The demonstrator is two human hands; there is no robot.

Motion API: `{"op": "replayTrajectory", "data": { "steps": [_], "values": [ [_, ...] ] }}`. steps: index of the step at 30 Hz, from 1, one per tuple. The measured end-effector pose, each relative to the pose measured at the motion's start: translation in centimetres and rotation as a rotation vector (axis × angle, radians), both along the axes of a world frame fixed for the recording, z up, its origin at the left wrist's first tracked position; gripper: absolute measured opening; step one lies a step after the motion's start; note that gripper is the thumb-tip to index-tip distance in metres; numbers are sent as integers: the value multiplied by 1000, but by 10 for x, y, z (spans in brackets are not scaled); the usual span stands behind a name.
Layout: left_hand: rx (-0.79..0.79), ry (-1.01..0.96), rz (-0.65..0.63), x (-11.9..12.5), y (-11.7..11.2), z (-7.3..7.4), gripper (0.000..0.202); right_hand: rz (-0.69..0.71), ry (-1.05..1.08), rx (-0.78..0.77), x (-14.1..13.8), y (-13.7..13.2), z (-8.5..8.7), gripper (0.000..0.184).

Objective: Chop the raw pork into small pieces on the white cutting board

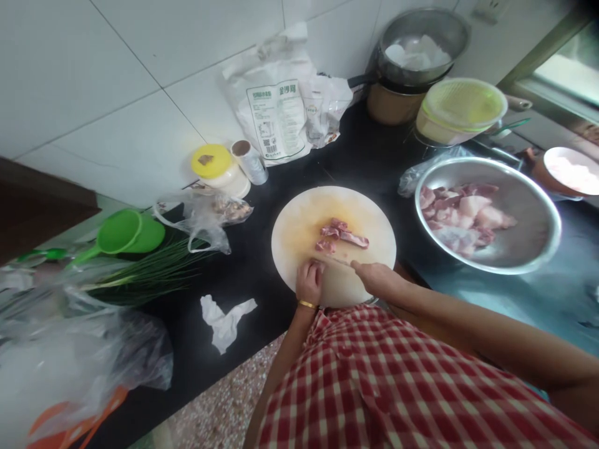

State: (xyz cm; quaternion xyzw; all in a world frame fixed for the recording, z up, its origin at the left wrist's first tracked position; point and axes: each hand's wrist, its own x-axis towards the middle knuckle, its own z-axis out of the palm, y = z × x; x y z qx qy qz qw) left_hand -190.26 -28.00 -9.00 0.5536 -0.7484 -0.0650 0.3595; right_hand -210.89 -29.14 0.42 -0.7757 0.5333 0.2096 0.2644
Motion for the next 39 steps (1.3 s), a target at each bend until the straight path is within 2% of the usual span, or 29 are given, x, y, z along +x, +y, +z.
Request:
{"op": "replayTrajectory", "data": {
  "steps": [3,6,9,15,22,27,29,35,39],
  "values": [
    [-6,8,5,1,1,-2,17,31,-17,10,8,5,14,36],
    [2,2,-1,0,1,-2,17,47,7,34,12,10,19,40],
    [-8,3,-4,0,0,-2,15,74,2,22,21,6,16,42],
    [-17,-25,-10,0,-1,1,13,141,-74,-53,64,-21,6,41],
    [-34,-32,-19,-2,-1,-2,14,83,28,14,29,2,-6,40],
    [-35,-25,-4,0,-1,-4,12,136,-69,-57,63,-19,-10,45],
    [-27,-21,2,0,0,-3,13,135,-84,-59,65,-22,-12,43],
    [-3,12,-43,1,3,6,16,27,1,-55,14,-4,-17,47],
    [-28,25,2,2,7,8,19,67,-29,-74,12,3,-3,39]
  ]
}}
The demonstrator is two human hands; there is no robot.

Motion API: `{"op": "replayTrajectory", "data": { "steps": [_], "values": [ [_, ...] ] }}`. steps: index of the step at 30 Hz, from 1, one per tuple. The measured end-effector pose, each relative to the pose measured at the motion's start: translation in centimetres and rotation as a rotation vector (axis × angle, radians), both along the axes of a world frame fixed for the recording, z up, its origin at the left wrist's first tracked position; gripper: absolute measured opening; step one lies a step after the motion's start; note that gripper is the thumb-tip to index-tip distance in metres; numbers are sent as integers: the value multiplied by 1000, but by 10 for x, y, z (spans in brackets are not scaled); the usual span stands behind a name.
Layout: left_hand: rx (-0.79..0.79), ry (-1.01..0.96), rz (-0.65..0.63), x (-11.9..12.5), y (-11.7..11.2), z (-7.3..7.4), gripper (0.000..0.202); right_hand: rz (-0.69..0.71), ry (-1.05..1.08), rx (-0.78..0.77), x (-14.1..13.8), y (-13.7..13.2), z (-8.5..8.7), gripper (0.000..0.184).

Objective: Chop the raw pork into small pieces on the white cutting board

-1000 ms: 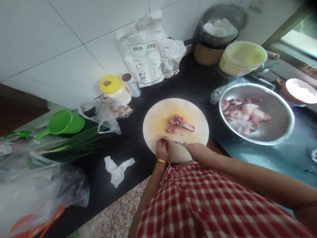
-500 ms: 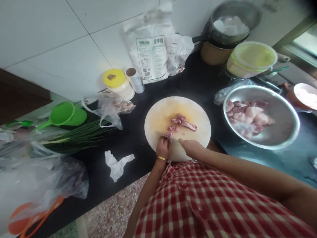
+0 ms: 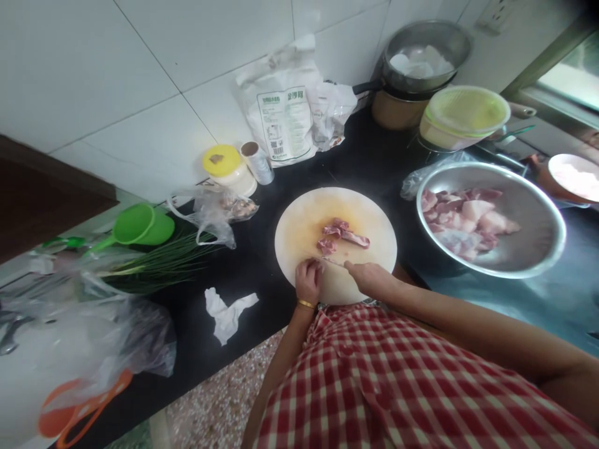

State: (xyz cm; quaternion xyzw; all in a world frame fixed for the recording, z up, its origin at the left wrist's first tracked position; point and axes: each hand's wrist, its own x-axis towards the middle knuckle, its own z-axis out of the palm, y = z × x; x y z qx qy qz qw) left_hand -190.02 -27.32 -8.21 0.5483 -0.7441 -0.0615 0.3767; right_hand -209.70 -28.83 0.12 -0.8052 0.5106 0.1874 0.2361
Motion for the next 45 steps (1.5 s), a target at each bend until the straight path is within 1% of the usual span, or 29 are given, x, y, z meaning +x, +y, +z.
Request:
{"op": "replayTrajectory", "data": {
  "steps": [3,6,8,13,15,19,21,26,28,32,34,35,37,39,41,43,45],
  "values": [
    [-3,-8,18,-1,2,-4,16,26,-1,28,7,5,13,36],
    [-12,-11,7,-2,1,-7,14,35,25,53,11,6,17,36],
    [-12,-18,7,-3,0,-7,13,52,20,50,19,2,15,36],
    [-35,-25,21,-3,-2,-5,17,94,-52,-4,49,-16,6,40],
    [-34,-32,17,-3,-1,-5,19,101,-54,5,46,-13,5,41],
    [-6,-86,44,-4,0,-8,13,90,44,91,20,1,5,42],
    [-5,-89,52,-4,0,-9,12,84,67,95,21,-1,4,41],
    [-19,-42,38,-2,-1,-9,16,120,-53,10,57,-21,-3,45],
    [-17,-39,45,-2,-1,-8,16,114,-51,11,52,-21,-7,44],
    [15,1,46,-3,0,-8,13,33,39,76,5,-7,-13,40],
    [22,22,40,-4,0,-8,14,-19,69,89,-12,-2,-9,37],
    [21,29,44,-4,0,-9,14,-31,65,86,-15,-2,-6,36],
    [20,45,57,-4,1,-9,15,-27,41,81,-12,-1,4,34],
    [18,53,78,-3,1,-10,17,6,15,90,-5,1,13,34],
    [2,49,91,-3,1,-9,18,37,11,101,0,4,18,35],
    [-15,38,77,-4,1,-9,16,55,26,111,3,5,19,37],
    [-26,29,65,-4,0,-8,14,71,44,107,9,3,14,39]
  ]
}}
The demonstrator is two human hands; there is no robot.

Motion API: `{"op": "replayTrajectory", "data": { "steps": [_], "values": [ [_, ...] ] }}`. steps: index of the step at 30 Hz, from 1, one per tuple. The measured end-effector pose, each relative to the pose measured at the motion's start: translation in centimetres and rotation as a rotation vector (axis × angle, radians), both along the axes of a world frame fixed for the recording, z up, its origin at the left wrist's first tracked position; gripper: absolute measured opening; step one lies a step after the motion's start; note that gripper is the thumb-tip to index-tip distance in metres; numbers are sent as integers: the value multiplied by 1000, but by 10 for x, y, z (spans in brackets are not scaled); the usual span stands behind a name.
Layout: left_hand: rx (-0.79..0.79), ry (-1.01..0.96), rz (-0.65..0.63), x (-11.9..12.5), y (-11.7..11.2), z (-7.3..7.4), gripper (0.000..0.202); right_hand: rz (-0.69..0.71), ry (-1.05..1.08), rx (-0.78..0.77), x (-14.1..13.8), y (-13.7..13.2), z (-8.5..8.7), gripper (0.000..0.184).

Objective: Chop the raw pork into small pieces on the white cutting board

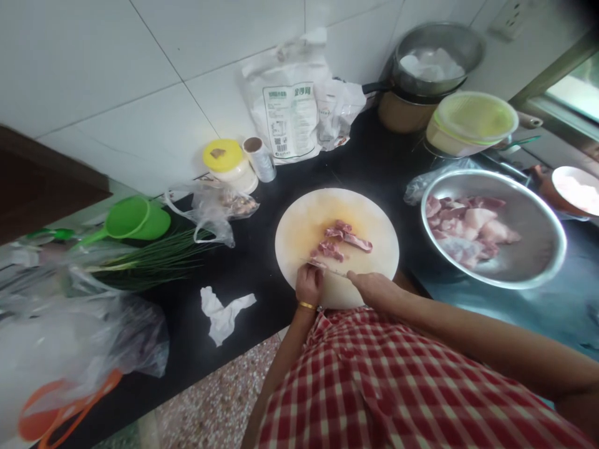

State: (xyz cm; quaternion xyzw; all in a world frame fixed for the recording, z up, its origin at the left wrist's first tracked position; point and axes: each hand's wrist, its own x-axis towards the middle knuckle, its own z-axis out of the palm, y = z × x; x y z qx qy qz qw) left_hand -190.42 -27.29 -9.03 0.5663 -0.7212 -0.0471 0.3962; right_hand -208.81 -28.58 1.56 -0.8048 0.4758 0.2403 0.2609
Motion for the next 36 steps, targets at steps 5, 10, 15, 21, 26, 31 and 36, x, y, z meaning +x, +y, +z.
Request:
{"op": "replayTrajectory", "data": {
  "steps": [5,10,15,21,26,31,36],
  "values": [
    [-21,-41,20,1,-1,0,10,50,-64,-62,39,-21,-12,41],
    [29,-62,8,1,1,-3,15,28,-60,-38,24,-12,-15,40],
    [28,-46,-4,0,1,-5,14,17,-4,-16,12,-8,-20,42],
    [13,-37,-4,2,0,-2,15,47,-160,-125,50,-28,-27,47],
    [79,-25,-26,4,6,6,16,-26,-17,-86,-6,-17,-29,52],
    [54,-1,13,5,9,5,17,-18,-3,-72,-15,-7,-12,42],
    [3,-46,6,3,7,0,15,-21,3,1,-3,6,10,40]
  ]
}}
